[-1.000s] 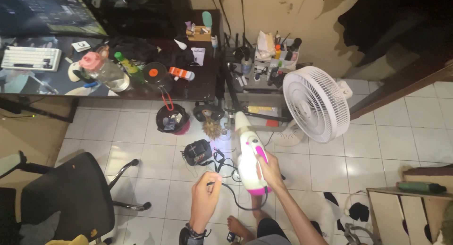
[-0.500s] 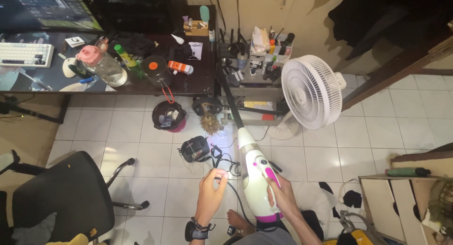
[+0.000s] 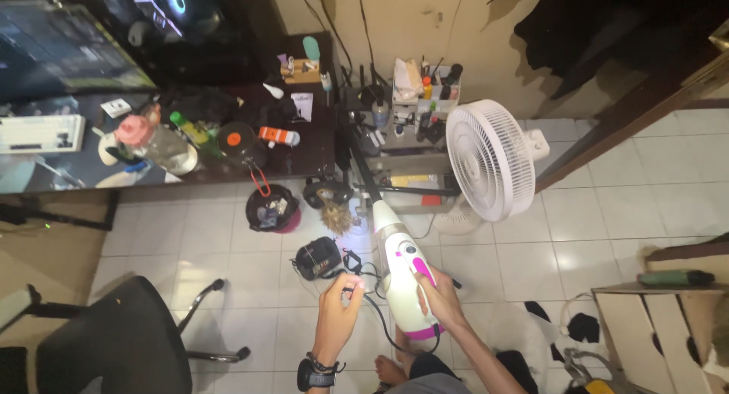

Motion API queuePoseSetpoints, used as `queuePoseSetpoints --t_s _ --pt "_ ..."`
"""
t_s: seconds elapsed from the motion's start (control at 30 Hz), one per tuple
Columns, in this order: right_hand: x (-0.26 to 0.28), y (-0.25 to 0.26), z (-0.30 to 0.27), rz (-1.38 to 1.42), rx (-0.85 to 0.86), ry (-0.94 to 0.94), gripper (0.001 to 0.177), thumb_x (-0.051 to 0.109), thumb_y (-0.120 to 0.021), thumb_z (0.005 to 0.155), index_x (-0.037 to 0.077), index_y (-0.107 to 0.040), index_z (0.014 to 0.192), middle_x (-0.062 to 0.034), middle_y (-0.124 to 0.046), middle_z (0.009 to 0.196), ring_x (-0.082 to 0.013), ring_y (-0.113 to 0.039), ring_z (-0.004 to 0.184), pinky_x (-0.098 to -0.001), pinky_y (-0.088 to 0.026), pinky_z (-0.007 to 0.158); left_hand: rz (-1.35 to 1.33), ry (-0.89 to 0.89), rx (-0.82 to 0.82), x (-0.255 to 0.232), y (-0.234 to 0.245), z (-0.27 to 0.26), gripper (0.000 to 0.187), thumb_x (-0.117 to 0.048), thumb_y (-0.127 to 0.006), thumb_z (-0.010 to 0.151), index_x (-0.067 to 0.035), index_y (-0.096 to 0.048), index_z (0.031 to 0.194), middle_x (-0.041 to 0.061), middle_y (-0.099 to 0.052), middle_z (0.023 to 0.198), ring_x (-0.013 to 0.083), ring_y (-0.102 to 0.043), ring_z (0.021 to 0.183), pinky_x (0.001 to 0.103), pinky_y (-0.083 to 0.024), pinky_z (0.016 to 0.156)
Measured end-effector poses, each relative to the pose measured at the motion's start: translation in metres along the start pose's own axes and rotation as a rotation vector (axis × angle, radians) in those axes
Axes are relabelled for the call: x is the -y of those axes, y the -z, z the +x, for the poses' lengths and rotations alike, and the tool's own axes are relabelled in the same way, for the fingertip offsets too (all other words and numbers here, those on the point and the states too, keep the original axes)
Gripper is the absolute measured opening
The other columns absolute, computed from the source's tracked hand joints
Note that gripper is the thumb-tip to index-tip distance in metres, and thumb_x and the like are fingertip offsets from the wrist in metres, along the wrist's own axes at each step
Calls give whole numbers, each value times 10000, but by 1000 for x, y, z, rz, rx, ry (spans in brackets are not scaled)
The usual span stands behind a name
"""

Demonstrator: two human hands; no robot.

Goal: The person attaches an extension tube to a vacuum cleaner body, uncoils the power cord, and then detaches the extension tube before placing the pieces on the floor.

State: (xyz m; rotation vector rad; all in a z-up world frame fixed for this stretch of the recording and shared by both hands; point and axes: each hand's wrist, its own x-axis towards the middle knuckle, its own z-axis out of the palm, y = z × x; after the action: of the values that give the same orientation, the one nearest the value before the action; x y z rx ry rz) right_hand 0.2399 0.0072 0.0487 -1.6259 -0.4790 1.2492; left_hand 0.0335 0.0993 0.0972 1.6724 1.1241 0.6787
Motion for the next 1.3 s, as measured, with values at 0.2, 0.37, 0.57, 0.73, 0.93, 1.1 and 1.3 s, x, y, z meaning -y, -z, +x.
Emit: queuePoseSetpoints --t_s 0.2,0.37,0.57,0.73,0.93,1.1,1.3 --pt "13 16 59 32 40 25 297 270 -536 1000 27 -702 1044 -4 -487 526 -101 -435 409 -291 -363 416 41 4 -44 -19 -13 33 105 -117 -683 910 -16 -681 939 80 -723 800 173 -671 731 296 -528 700" --pt "15 24 110 50 34 69 299 275 -545 977 11 -682 1003 0 -516 553 -104 -466 418 -296 -357 401 58 5 -80 -32 -20 56 96 -113 -681 916 -18 -688 923 76 -713 781 166 -645 707 290 -517 682" --pt "16 26 162 65 12 82 293 284 -554 967 25 -690 945 -17 -521 546 -116 -462 397 -302 -340 384 5 -43 -78 -41 -26 75 94 -106 -672 914 -13 -680 920 62 -698 777 134 -620 687 285 -510 656" --pt "18 25 211 55 16 143 309 268 -567 972 -3 -684 883 -31 -538 553 -129 -490 397 -308 -376 387 46 -34 -72 -42 -24 95 108 -122 -663 925 -15 -676 929 64 -666 745 137 -588 662 292 -499 633" --pt "25 12 262 174 -3 106 281 253 -605 972 -14 -690 949 -29 -525 571 -128 -463 409 -316 -357 380 82 -156 -119 -41 -17 114 126 -137 -650 945 -13 -669 940 79 -685 772 131 -629 683 288 -507 662" --pt "34 7 277 213 8 100 286 274 -586 976 20 -704 1036 -19 -506 572 -118 -462 407 -307 -365 380 87 -37 -123 -43 -13 115 129 -144 -653 939 -18 -675 932 80 -683 733 147 -594 628 295 -492 613" --pt "25 9 261 140 -9 116 289 257 -602 986 -16 -693 1010 -32 -519 572 -128 -472 410 -315 -369 382 51 -38 -127 -29 -6 100 124 -137 -656 949 -16 -679 937 61 -690 756 120 -592 658 281 -484 605"
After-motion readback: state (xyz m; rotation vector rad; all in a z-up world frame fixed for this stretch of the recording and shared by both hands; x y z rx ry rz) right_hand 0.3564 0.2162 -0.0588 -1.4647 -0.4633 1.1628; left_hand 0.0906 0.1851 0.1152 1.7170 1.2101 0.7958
